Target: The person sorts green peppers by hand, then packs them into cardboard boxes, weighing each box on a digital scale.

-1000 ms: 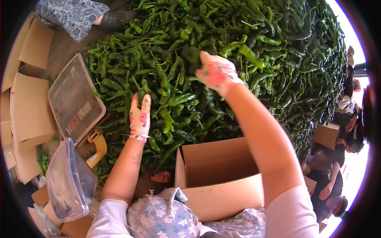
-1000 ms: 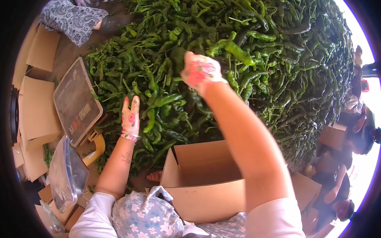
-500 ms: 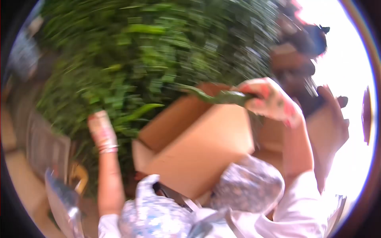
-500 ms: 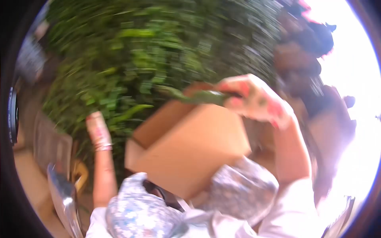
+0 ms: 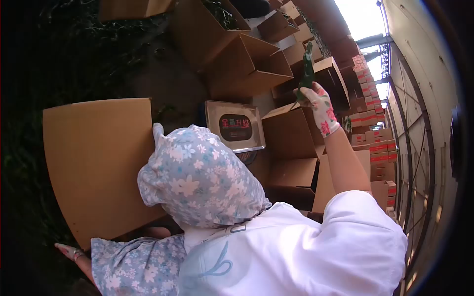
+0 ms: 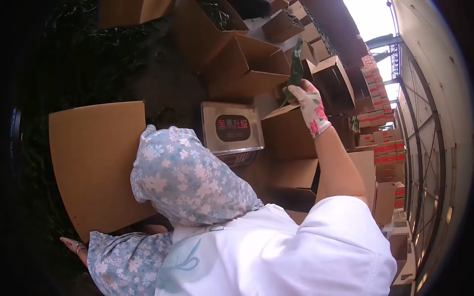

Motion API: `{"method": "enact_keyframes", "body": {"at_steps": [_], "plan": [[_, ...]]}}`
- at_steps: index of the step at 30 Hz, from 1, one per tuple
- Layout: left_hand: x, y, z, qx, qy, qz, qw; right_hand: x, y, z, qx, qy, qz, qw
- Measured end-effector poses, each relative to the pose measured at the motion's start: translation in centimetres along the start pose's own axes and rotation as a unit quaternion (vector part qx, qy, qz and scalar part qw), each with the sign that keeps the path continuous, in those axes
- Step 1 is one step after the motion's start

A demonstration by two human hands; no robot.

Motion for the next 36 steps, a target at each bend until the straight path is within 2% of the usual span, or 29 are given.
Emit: {"method": "enact_keyframes", "body": {"at_steps": [3, 4, 7, 10, 12, 13, 14, 15, 16, 17, 18, 19, 21, 22, 23, 24, 26, 29, 30, 31, 34, 36], "plan": [[0.4, 0.8, -0.4, 0.019, -0.004, -0.008, 1.0, 0.7, 5.2, 2.7, -0.067, 0.022, 0.073, 0.995], [0.5, 0.9, -0.7, 0.024, -0.002, -0.009, 1.0, 1.1, 5.9, 5.0, -0.071, 0.021, 0.145, 0.987], [0.9, 0.9, -0.7, 0.044, -0.004, -0.02, 0.999, 1.6, 4.3, 10.9, -0.078, 0.08, 0.182, 0.977], [0.5, 0.7, -1.3, 0.068, -0.012, -0.051, 0.996, 2.4, 4.4, 15.9, -0.047, 0.1, 0.176, 0.978], [0.4, -0.1, -1.5, 0.092, -0.021, -0.084, 0.992, 0.7, 2.9, 17.9, -0.03, 0.159, 0.156, 0.974], [0.6, -0.4, -2.2, 0.111, -0.03, -0.117, 0.986, -0.3, 3.1, 19.2, 0.02, 0.102, 0.136, 0.985], [0.7, -0.3, -4.1, 0.13, -0.031, -0.153, 0.979, -3.4, 1.6, 18.4, 0.03, 0.07, 0.156, 0.985], [1.1, -0.3, -5.8, 0.146, -0.016, -0.181, 0.973, -7.0, -0.3, 16.8, 0.039, -0.03, 0.149, 0.988], [0.5, 1.4, -7.5, 0.099, 0.019, -0.116, 0.988, -9.8, -0.1, 18.2, 0.034, -0.176, 0.153, 0.972], [0.6, -2.3, -6.2, 0.103, -0.018, -0.071, 0.992, -12.5, 0.2, 19.7, 0.026, -0.317, 0.144, 0.937], [0.2, 0.4, -7.6, 0.099, 0.018, -0.048, 0.994, -18.9, -4.1, 13.2, 0.08, -0.308, 0.053, 0.947], [-0.2, 2.2, -8.5, 0.13, 0.01, -0.055, 0.99, -23.5, -5.6, 11.6, 0.078, -0.378, 0.043, 0.922], [-1.2, 4.9, -9.2, 0.114, -0.009, 0.048, 0.992, -30.1, -8.9, 5.7, 0.118, -0.458, 0.014, 0.881], [-1.1, 5.6, -9.3, 0.149, -0.032, 0.046, 0.987, -33.9, -11.0, 3.1, 0.172, -0.533, -0.007, 0.828], [-1.4, 5.0, -9.0, 0.16, -0.01, 0.013, 0.987, -37.7, -12.8, 0.7, 0.224, -0.597, -0.027, 0.77], [-1.3, 5.2, -8.6, 0.163, 0.0, 0.009, 0.987, -41.4, -14.3, -1.5, 0.251, -0.626, -0.051, 0.736], [-0.4, 7.0, -8.5, 0.222, -0.001, -0.156, 0.963, -49.0, -16.8, -4.9, 0.298, -0.662, -0.094, 0.681], [0.3, 8.3, -8.1, 0.299, -0.008, -0.394, 0.869, -61.4, -18.7, -5.6, 0.379, -0.66, -0.138, 0.634], [-0.6, 3.9, -6.3, 0.235, -0.012, -0.448, 0.862, -66.2, -20.0, -5.9, 0.387, -0.634, -0.164, 0.649], [-0.9, 2.7, -5.3, 0.249, -0.003, -0.451, 0.857, -71.5, -20.7, -6.6, 0.391, -0.609, -0.199, 0.661], [-1.9, 4.2, -2.8, 0.24, 0.036, -0.324, 0.914, -80.9, -18.3, -6.1, 0.316, -0.627, -0.184, 0.687], [-2.6, 6.3, -1.2, 0.232, 0.056, -0.235, 0.942, -84.0, -15.3, -7.2, 0.269, -0.661, -0.169, 0.68]]}}
Point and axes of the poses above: each hand's wrist, its own z-axis towards the middle knuckle, its own x-axis out of the back of the hand, y = z × x, the point moved 1 cm from there along z, towards the middle knuckle, and after that the axes turned 3 degrees about -x, right-handed, at the moved point
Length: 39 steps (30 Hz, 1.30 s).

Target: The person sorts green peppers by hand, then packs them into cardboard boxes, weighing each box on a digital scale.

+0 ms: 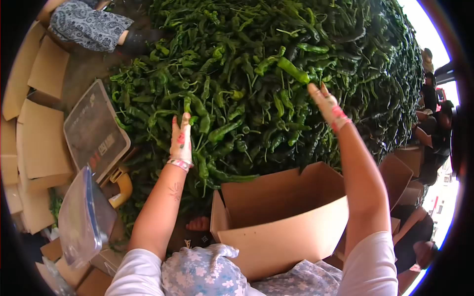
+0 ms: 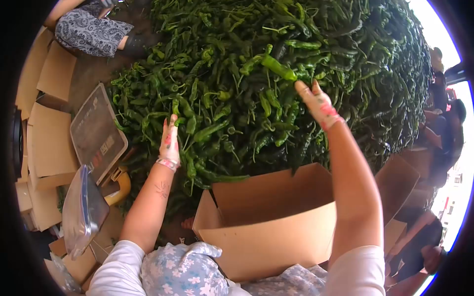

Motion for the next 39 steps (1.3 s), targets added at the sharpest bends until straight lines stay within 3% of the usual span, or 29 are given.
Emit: {"method": "enact_keyframes", "body": {"at_steps": [1, 3, 6, 9, 13, 15, 19, 23, 25, 27, 28, 29, 31, 33, 34, 36, 37, 39], "plan": [[-0.6, 0.7, -0.1, -0.011, 0.016, 0.043, 0.999, -1.6, -1.5, -0.9, -0.034, 0.103, -0.198, 0.974], [-1.0, 1.2, -1.3, -0.016, 0.023, -0.007, 1.0, -2.1, -2.7, -1.5, -0.023, 0.115, -0.262, 0.958], [-0.5, -0.3, 0.1, -0.04, 0.007, -0.065, 0.997, 1.1, -2.1, -0.9, -0.027, 0.022, -0.199, 0.979], [-1.1, 0.1, -0.4, -0.046, 0.03, -0.057, 0.997, 1.5, -2.4, 0.7, -0.094, -0.058, -0.088, 0.99], [-2.0, 0.1, -1.4, 0.024, 0.067, -0.086, 0.994, 0.5, 0.0, 1.4, -0.076, 0.03, -0.137, 0.987], [-1.3, -2.8, -0.1, -0.095, 0.034, -0.215, 0.971, 0.1, -2.4, -1.0, -0.066, 0.043, -0.168, 0.983], [-0.8, -2.5, -0.4, -0.082, 0.009, -0.234, 0.969, 0.4, -3.3, -0.9, -0.094, 0.033, -0.18, 0.979], [-1.2, -1.0, -0.3, -0.033, 0.025, -0.194, 0.98, 0.1, -2.8, 0.2, -0.144, 0.021, -0.069, 0.987], [-1.1, -1.1, 0.2, -0.006, 0.034, -0.208, 0.978, 0.1, -2.9, 0.0, -0.091, -0.023, -0.047, 0.994], [-1.3, -0.8, -0.7, -0.025, 0.024, -0.194, 0.98, 0.5, -3.7, -0.6, -0.134, 0.032, -0.231, 0.963], [-1.3, -1.0, -0.8, -0.035, 0.02, -0.202, 0.979, -0.4, -9.1, -2.8, -0.15, -0.01, -0.408, 0.901], [-1.2, -1.2, -0.6, -0.045, 0.018, -0.21, 0.976, -1.1, -10.9, -4.1, -0.073, 0.046, -0.6, 0.796], [-1.4, -0.5, -0.9, -0.018, 0.035, -0.169, 0.985, -4.5, -16.6, -7.8, -0.027, 0.065, -0.553, 0.83], [-1.5, -2.1, -0.3, -0.079, 0.032, -0.24, 0.967, -8.7, -16.5, -8.8, 0.229, 0.027, -0.408, 0.883], [-1.6, -1.7, -0.6, -0.067, 0.045, -0.233, 0.969, -11.2, -15.2, -7.8, 0.291, -0.005, -0.413, 0.863], [-1.3, -2.2, -0.3, -0.066, 0.043, -0.222, 0.972, -16.3, -11.8, -3.3, 0.287, -0.012, -0.501, 0.816], [-1.0, -2.6, -0.2, -0.06, 0.043, -0.209, 0.975, -17.8, -10.7, -1.6, 0.216, 0.01, -0.579, 0.786], [-0.7, -2.8, -0.2, -0.066, 0.039, -0.194, 0.978, -18.5, -10.6, -1.2, 0.214, -0.019, -0.567, 0.795]]}}
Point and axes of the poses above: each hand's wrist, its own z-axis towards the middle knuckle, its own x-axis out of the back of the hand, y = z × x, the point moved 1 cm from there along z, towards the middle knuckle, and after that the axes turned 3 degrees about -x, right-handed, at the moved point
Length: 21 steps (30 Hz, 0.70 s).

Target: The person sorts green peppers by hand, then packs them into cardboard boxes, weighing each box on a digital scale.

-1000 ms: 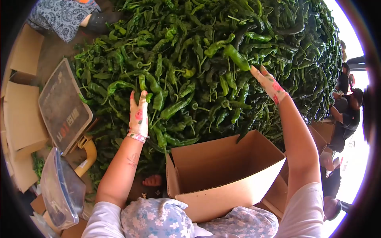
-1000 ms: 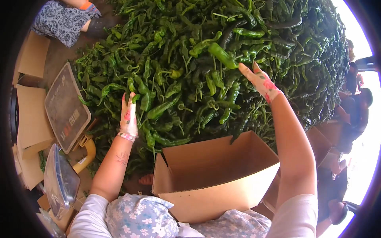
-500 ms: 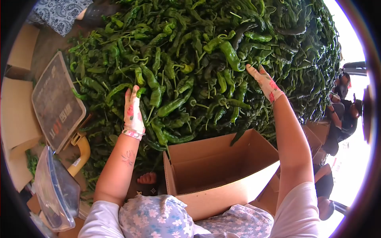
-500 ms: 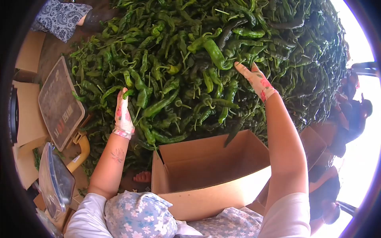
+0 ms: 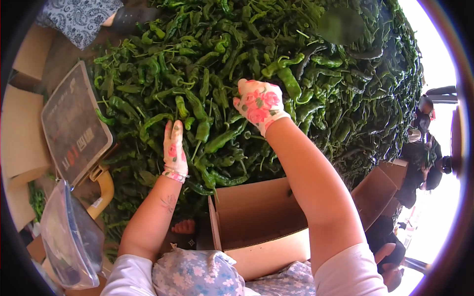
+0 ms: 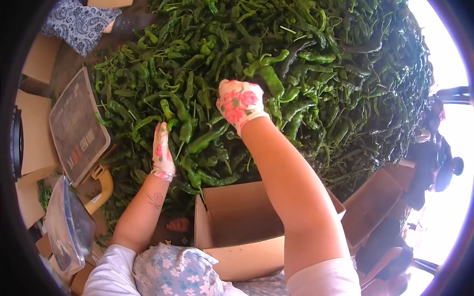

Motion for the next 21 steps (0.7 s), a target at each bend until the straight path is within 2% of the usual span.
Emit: {"method": "enact_keyframes", "body": {"at_steps": [2, 6, 7, 8, 9, 10, 11, 12, 13, 14, 15, 16, 17, 18, 19, 20, 21], "plan": [[0.3, -0.4, -0.3, 0.002, -0.004, -0.037, 0.999, 0.3, -0.2, -0.7, 0.011, -0.027, 0.021, 0.999], [1.6, -2.4, 0.5, -0.021, -0.038, -0.062, 0.997, 4.8, 1.1, -8.3, 0.086, 0.086, 0.092, 0.988], [3.1, -4.5, 1.5, -0.076, -0.066, -0.059, 0.993, 5.9, 1.5, -10.5, 0.093, 0.134, 0.119, 0.979], [3.7, -4.3, 1.9, -0.07, -0.082, -0.059, 0.992, 7.1, 2.0, -12.7, 0.096, 0.182, 0.145, 0.968], [3.8, -4.2, 2.0, -0.095, -0.065, 0.004, 0.993, 8.3, 2.9, -15.0, 0.082, 0.199, 0.159, 0.964], [3.2, -4.3, 1.9, -0.117, -0.06, 0.066, 0.989, 9.4, 4.1, -17.7, 0.008, 0.07, 0.354, 0.933], [1.9, -2.2, 0.8, -0.042, 0.009, 0.033, 0.999, 10.5, 5.4, -20.3, -0.104, -0.021, 0.518, 0.849], [2.1, -2.9, 1.7, -0.018, 0.045, 0.002, 0.999, 11.1, 6.2, -23.8, -0.158, -0.003, 0.597, 0.786], [1.7, -1.7, 0.9, -0.033, 0.012, 0.101, 0.994, 11.7, 7.0, -27.3, -0.164, 0.069, 0.607, 0.774], [1.1, -1.5, 0.8, -0.059, 0.0, 0.113, 0.992, 12.3, 7.8, -31.1, -0.18, 0.146, 0.588, 0.775], [0.8, -1.3, 1.3, -0.042, -0.007, 0.097, 0.994, 12.7, 8.8, -35.2, -0.222, 0.21, 0.556, 0.773], [2.3, -2.5, 3.2, -0.083, -0.01, 0.147, 0.986, 12.4, 9.8, -39.4, -0.267, 0.264, 0.484, 0.791], [5.8, -5.2, 6.8, -0.183, -0.06, 0.186, 0.963, 12.1, 10.7, -43.7, -0.32, 0.31, 0.408, 0.797], [7.2, -5.9, 8.7, -0.205, -0.088, 0.187, 0.957, 12.1, 11.2, -48.1, -0.389, 0.337, 0.485, 0.707], [8.5, -6.3, 10.9, -0.154, -0.056, 0.223, 0.961, 12.6, 11.4, -51.9, -0.495, 0.34, 0.44, 0.668], [8.5, -6.1, 10.7, -0.228, -0.077, 0.318, 0.917, 11.5, 12.1, -56.2, -0.539, 0.389, 0.423, 0.616], [8.6, -5.8, 10.4, -0.305, -0.082, 0.404, 0.859, 11.1, 12.3, -57.3, -0.533, 0.396, 0.426, 0.614]]}}
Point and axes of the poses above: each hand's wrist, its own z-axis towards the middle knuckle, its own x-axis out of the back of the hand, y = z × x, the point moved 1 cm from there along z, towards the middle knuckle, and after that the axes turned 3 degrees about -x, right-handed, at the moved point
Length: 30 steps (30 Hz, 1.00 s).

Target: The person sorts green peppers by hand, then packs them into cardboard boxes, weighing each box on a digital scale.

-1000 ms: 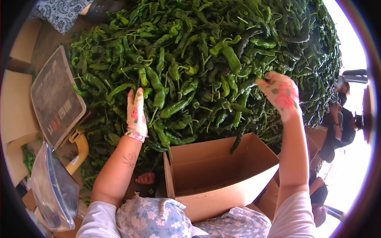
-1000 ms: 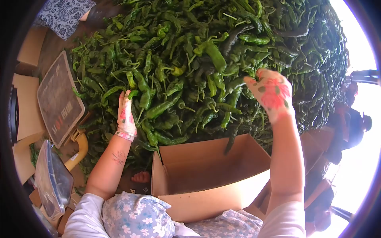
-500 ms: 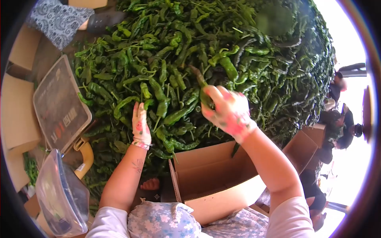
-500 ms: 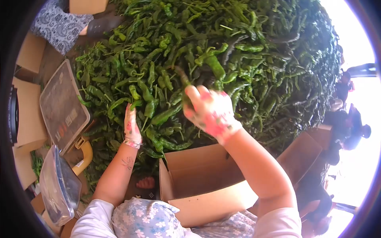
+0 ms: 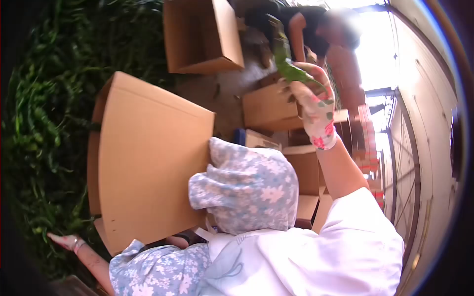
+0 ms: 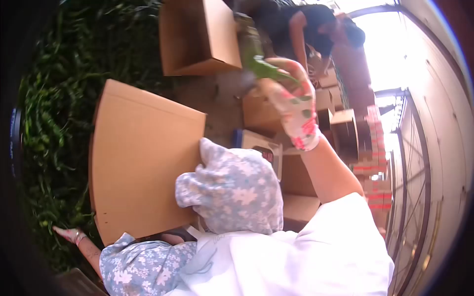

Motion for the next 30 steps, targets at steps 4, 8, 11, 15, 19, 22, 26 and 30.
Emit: {"method": "enact_keyframes", "body": {"at_steps": [4, 8, 11, 15, 19, 22, 26, 30], "plan": [[0.3, 10.2, -2.1, 0.126, 0.003, -0.003, 0.992, 14.1, 8.4, -2.4, -0.081, 0.236, -0.039, 0.968], [0.2, 7.3, -1.2, 0.087, -0.042, 0.028, 0.995, 24.7, 17.8, 0.7, -0.184, 0.288, 0.014, 0.939], [0.7, 9.8, -1.1, 0.36, -0.016, -0.329, 0.873, 28.4, 24.5, 3.8, -0.308, 0.319, 0.089, 0.892], [0.4, 17.0, -2.2, 0.402, 0.088, -0.374, 0.831, 5.7, 15.4, 8.3, -0.224, -0.038, 0.128, 0.965], [1.6, 17.7, -2.7, 0.376, -0.011, -0.486, 0.789, -17.1, 0.3, 8.9, 0.005, -0.451, 0.139, 0.882], [0.8, 17.6, -1.9, 0.358, 0.032, -0.415, 0.836, -34.7, -6.1, 11.3, 0.184, -0.526, -0.046, 0.829], [0.5, 16.4, -1.2, 0.369, 0.024, -0.37, 0.852, -43.4, -5.5, 14.4, 0.15, -0.479, -0.285, 0.817], [0.9, 17.3, 0.5, 0.377, -0.026, -0.462, 0.802, -48.9, -3.6, 12.0, 0.113, -0.446, -0.265, 0.847]]}}
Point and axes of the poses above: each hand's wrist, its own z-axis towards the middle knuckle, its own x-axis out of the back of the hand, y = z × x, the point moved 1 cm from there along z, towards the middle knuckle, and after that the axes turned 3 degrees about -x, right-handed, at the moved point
